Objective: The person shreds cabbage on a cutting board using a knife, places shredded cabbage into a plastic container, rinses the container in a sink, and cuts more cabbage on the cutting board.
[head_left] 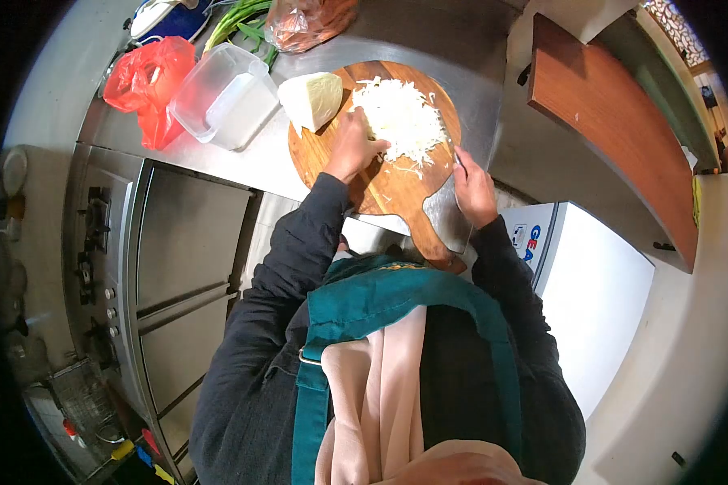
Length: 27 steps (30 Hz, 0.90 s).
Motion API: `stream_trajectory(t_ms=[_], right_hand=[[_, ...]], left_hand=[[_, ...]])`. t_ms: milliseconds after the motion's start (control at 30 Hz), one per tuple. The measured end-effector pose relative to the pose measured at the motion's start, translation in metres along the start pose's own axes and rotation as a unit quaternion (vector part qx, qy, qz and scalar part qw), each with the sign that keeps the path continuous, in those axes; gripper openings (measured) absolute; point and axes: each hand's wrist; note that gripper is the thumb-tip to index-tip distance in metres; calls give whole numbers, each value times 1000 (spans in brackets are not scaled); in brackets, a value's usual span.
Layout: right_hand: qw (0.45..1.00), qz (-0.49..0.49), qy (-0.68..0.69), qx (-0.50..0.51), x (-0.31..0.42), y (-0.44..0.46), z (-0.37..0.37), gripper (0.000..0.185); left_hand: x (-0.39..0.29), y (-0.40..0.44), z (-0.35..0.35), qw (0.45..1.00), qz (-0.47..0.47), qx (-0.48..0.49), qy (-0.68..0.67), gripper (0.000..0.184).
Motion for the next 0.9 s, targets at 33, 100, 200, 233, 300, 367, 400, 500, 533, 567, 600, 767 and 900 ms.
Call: stream_trajectory(t_ms=[33,100,200,233,300,367,400,500,533,567,600,767,900], right_hand=[[1000,4,7,18,2,1,3,39],[999,-13,29,29,11,-1,8,41],[999,-6,24,42,25,-4,-2,39],[999,-5,24,44,24,-5,-4,39],[998,-58,32,-5,19,-6,-9,36],[998,-62,32,-8,20,-9,-14,35],[997,-68,33,-13,20,-9,-16,35],[995,-91,7,-51,4,-10,-3,35],[994,-94,6,-52,5,-11,0,35],[998,-46,35,-28,6,-12,3,36],[998,2,64,-3,8,-13,7,36],[996,7,85,-12,20,-10,27,37],[990,-117,47,-68,19,-7,38,37]], left_hand=[[-1,2,6,1000,16,-10,-16,64],[-7,3,12,998,43,-32,-41,66],[-17,-5,-1,998,44,-34,18,73],[-19,-4,-11,998,43,-32,17,73],[-15,5,-32,993,29,53,97,78],[-4,26,-46,986,85,71,128,81],[2,42,-53,973,143,87,159,84],[-7,75,-57,952,109,189,215,112],[-15,82,-60,928,41,263,260,122],[-4,96,-54,913,4,328,244,135],[-6,94,-54,913,4,326,243,135],[-5,80,-31,944,9,274,182,134],[0,61,-17,982,32,177,62,129]])
Point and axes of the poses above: each hand's wrist, its own y-axis towards the middle knuckle, its own z-axis out of the palm, x = y × z, and after that the axes turned 7 degrees about x, right-handed
